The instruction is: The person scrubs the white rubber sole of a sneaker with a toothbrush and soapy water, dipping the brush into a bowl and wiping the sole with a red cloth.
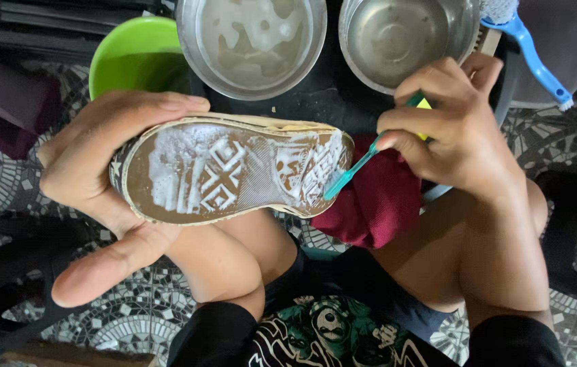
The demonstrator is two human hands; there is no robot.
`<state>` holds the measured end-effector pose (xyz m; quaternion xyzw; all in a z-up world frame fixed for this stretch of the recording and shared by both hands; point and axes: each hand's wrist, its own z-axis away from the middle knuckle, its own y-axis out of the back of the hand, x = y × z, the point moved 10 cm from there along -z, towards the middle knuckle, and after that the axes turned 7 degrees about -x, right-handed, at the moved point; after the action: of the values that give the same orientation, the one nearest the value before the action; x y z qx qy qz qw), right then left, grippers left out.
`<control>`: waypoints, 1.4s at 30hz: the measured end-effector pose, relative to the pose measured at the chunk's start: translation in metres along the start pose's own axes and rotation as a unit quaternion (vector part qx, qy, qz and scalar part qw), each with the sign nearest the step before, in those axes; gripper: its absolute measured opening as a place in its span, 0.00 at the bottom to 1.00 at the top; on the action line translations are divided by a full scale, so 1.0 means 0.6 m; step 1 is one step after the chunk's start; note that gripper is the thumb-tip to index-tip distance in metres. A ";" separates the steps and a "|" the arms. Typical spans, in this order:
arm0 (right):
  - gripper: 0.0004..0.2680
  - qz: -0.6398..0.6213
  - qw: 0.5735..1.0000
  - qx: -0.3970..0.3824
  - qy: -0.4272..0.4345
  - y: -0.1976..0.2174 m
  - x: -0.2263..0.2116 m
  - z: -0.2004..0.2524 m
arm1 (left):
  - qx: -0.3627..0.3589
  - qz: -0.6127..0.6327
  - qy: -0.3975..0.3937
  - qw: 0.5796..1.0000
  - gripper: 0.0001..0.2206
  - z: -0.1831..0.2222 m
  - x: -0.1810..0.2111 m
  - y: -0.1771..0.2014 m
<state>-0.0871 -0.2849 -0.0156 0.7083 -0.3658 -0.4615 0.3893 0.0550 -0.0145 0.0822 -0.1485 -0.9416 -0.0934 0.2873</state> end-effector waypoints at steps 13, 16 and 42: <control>0.06 0.032 0.999 0.002 -0.033 0.012 0.042 0.014 | -0.001 0.029 -0.026 0.999 0.60 0.008 -0.007 0.009; 0.07 -0.007 0.998 -0.043 -0.045 0.008 0.032 -0.004 | -0.037 0.020 -0.024 0.999 0.60 0.000 -0.005 -0.002; 0.12 -0.139 0.940 0.311 -0.017 0.086 -0.122 -0.113 | -0.045 0.018 0.077 0.996 0.26 -0.007 0.026 -0.010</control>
<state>-0.0543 -0.2284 0.0756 0.8301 -0.3953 -0.3861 0.0748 0.0428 -0.0177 0.0943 -0.1709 -0.9087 -0.1418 0.3535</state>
